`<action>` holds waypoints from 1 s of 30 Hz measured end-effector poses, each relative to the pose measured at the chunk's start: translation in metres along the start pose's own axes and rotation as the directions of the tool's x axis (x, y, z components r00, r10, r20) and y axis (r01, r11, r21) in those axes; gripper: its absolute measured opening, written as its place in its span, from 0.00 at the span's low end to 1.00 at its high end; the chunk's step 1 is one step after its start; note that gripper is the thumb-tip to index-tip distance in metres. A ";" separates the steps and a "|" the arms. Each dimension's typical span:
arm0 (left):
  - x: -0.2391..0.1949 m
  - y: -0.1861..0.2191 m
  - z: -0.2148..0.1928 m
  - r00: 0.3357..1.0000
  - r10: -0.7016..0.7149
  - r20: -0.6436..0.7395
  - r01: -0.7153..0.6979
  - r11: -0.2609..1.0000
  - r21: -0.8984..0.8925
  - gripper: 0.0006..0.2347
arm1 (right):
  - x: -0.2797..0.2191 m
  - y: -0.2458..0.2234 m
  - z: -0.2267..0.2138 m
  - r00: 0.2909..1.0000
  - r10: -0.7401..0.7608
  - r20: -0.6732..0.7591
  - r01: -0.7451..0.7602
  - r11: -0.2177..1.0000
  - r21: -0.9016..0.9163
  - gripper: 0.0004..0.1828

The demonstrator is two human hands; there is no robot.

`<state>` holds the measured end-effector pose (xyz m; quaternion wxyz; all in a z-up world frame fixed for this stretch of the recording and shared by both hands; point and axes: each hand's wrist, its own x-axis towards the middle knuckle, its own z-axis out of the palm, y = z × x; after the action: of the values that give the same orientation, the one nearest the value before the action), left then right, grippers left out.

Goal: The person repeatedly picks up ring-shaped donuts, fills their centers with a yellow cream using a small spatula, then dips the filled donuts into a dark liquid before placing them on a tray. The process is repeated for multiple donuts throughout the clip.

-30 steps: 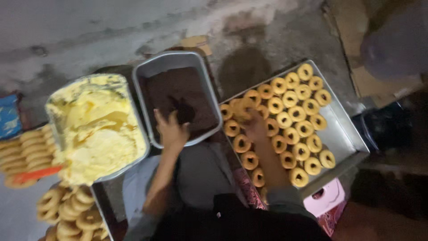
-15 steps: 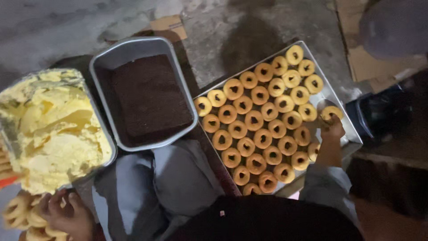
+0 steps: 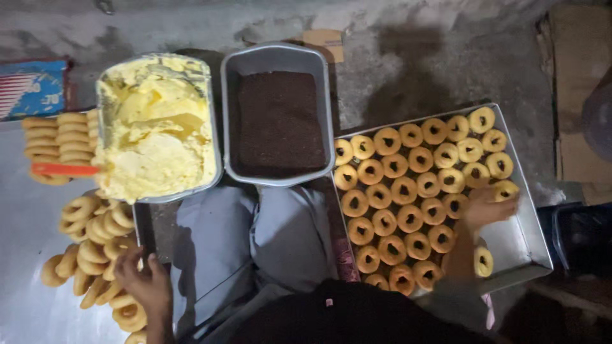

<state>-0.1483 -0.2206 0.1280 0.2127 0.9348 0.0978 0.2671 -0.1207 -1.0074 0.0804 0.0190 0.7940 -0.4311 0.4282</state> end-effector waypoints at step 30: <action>-0.027 0.092 0.017 0.935 -0.022 0.353 0.007 0.999 0.045 0.29 | -0.254 -0.366 -0.067 -0.166 -0.324 0.931 -0.956 -0.179 -0.233 0.07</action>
<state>-0.1559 -0.3162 0.1438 0.2086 0.9712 0.0706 0.0910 0.0244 -0.5812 0.0699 -0.9093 0.2724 -0.3088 -0.0610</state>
